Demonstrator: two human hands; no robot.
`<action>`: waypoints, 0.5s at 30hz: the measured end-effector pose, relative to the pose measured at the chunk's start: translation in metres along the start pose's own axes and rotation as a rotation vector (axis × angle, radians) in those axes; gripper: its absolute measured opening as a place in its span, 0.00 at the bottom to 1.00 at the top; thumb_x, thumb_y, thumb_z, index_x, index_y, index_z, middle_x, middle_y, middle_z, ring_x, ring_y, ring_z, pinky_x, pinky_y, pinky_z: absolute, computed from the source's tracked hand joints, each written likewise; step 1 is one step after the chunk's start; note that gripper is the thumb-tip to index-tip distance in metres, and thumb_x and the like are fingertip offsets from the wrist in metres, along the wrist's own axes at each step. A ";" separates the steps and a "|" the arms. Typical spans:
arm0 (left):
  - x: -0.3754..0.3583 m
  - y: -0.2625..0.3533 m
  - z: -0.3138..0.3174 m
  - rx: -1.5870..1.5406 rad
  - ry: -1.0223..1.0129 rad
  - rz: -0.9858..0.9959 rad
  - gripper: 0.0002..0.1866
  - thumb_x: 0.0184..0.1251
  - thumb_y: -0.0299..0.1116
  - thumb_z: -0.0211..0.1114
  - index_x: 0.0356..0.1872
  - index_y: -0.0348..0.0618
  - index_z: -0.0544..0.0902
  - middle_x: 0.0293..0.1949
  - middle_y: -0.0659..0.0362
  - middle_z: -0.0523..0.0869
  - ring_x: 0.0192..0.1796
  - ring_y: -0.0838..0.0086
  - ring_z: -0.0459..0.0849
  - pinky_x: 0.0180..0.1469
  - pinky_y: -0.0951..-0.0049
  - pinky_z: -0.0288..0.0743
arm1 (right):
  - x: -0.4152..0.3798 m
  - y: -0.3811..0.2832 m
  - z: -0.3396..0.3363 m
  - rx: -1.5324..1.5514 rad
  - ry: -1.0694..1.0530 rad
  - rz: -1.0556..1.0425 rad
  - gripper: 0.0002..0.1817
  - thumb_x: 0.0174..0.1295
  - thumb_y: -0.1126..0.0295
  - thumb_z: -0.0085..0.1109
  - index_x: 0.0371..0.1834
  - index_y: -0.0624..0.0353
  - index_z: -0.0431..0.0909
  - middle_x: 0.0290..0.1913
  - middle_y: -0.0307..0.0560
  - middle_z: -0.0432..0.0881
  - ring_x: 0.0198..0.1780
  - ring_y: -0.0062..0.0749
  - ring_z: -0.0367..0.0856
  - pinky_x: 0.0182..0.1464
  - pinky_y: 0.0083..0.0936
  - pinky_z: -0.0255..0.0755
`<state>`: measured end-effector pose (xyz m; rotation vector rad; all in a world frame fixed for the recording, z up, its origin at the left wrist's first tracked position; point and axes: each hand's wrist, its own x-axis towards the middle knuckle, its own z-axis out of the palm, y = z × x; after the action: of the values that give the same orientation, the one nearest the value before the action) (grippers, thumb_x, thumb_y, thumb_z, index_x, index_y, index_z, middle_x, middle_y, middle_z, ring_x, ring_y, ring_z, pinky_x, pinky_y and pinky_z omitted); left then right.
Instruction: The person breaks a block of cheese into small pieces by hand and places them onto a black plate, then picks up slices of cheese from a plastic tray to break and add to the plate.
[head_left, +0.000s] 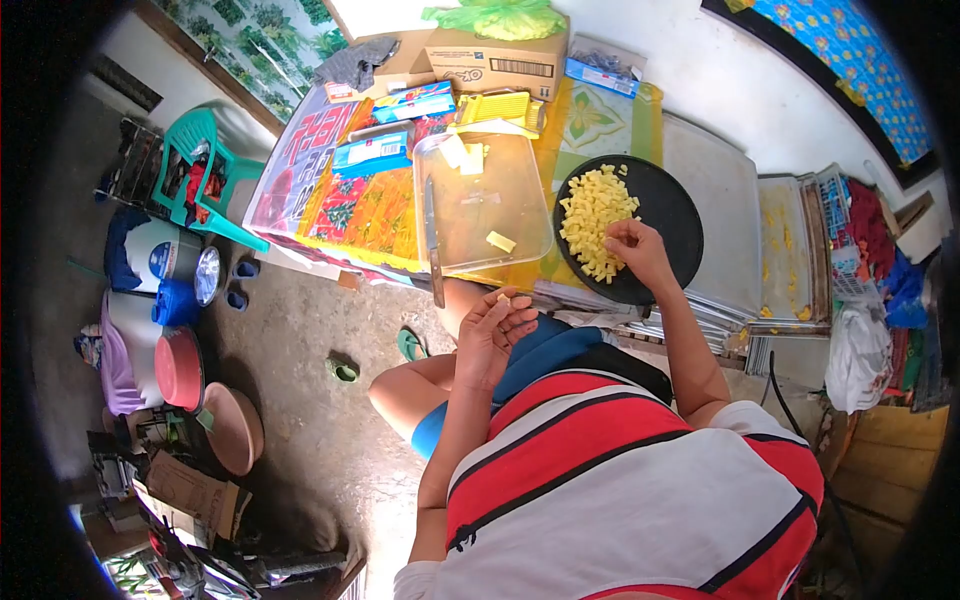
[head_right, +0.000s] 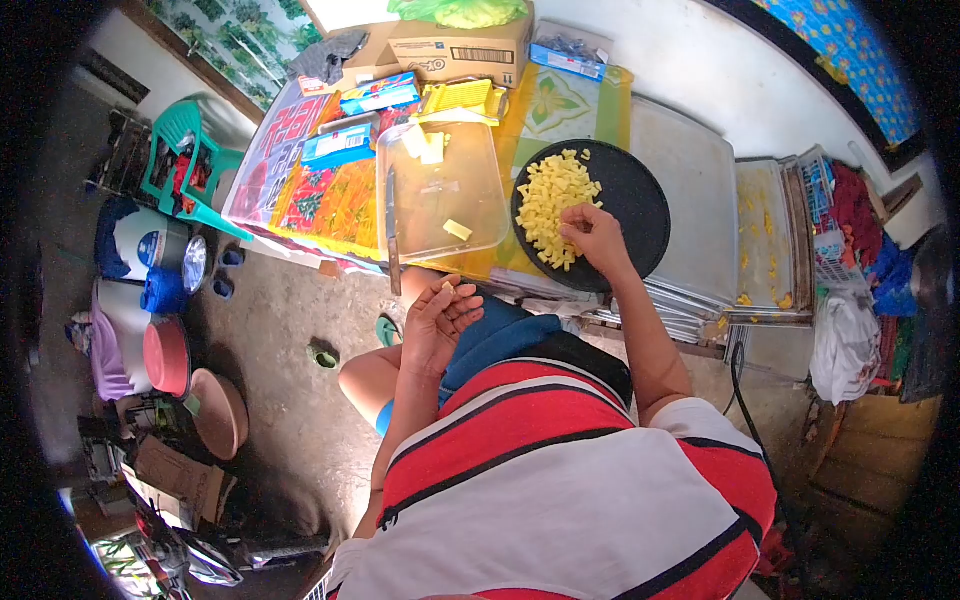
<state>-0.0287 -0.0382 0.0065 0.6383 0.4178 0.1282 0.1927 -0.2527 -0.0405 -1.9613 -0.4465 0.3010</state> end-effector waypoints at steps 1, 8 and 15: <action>0.000 0.000 0.000 -0.002 0.001 0.001 0.12 0.72 0.29 0.53 0.52 0.35 0.74 0.42 0.50 0.85 0.43 0.65 0.87 0.46 0.65 0.83 | 0.000 0.001 0.001 0.009 -0.010 -0.003 0.13 0.53 0.71 0.67 0.41 0.61 0.82 0.35 0.41 0.85 0.36 0.21 0.81 0.41 0.20 0.74; 0.000 0.000 -0.003 -0.019 -0.002 -0.004 0.12 0.72 0.29 0.53 0.51 0.35 0.75 0.42 0.50 0.85 0.42 0.64 0.87 0.45 0.64 0.83 | 0.000 -0.004 0.002 0.066 0.007 -0.024 0.13 0.54 0.71 0.67 0.41 0.61 0.82 0.36 0.40 0.84 0.35 0.22 0.80 0.42 0.20 0.74; 0.003 -0.004 -0.009 -0.029 -0.016 -0.014 0.14 0.70 0.31 0.55 0.53 0.36 0.73 0.42 0.48 0.85 0.43 0.62 0.87 0.46 0.62 0.83 | -0.002 -0.010 0.002 0.043 0.036 -0.015 0.13 0.53 0.70 0.67 0.42 0.61 0.82 0.34 0.40 0.83 0.35 0.21 0.80 0.42 0.20 0.74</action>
<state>-0.0296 -0.0356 -0.0038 0.6076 0.4040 0.1152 0.1881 -0.2482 -0.0327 -1.9179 -0.4279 0.2633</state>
